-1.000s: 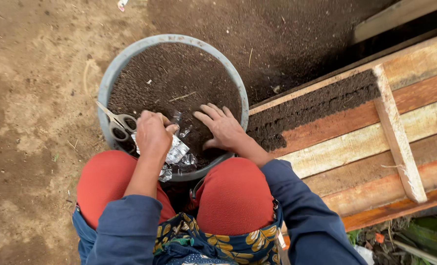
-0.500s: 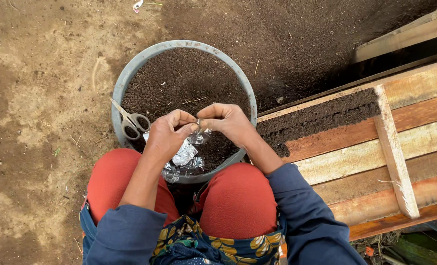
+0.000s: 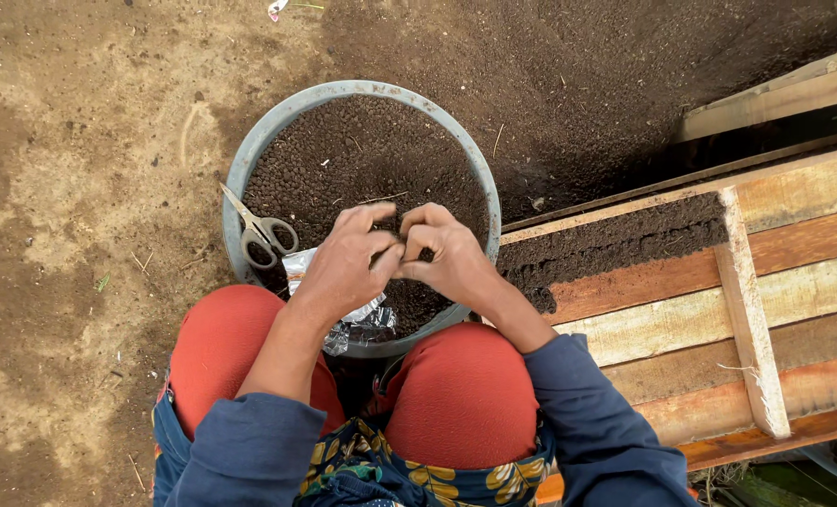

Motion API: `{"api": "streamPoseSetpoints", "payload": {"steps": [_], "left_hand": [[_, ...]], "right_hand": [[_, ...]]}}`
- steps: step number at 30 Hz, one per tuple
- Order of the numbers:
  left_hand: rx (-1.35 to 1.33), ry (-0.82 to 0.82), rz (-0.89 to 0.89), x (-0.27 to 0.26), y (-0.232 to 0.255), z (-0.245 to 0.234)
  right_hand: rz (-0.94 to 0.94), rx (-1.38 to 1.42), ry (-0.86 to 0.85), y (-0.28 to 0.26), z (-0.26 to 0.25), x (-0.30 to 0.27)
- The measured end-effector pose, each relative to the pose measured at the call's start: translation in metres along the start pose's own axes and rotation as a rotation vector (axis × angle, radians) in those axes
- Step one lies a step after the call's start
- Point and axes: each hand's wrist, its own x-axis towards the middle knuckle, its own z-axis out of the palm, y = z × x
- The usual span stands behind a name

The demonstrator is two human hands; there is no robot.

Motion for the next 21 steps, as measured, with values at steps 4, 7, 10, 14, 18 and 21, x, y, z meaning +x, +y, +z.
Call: {"api": "streamPoseSetpoints", "payload": {"steps": [4,7,10,14,18,21], "left_hand": [[0.021,-0.017,-0.1,0.007,-0.06,0.031],[0.205,0.036,-0.358,0.007,-0.044,0.012],[0.057,0.168,-0.386,0.005,-0.027,-0.004],[-0.003,0.256,-0.273,0.007,-0.043,0.001],[0.024,0.255,-0.296,0.01,-0.048,0.0],[0.056,0.257,-0.317,0.014,-0.047,-0.004]], "right_hand": [[-0.07,-0.138,-0.156,-0.028,-0.008,0.018],[-0.079,-0.01,-0.131,0.007,-0.009,0.041],[-0.016,-0.325,-0.029,0.051,-0.011,0.072],[0.095,-0.581,-0.14,0.078,0.001,0.09],[0.275,-0.586,-0.146,0.074,0.006,0.092],[0.326,-0.232,-0.008,0.082,-0.014,0.077]]}}
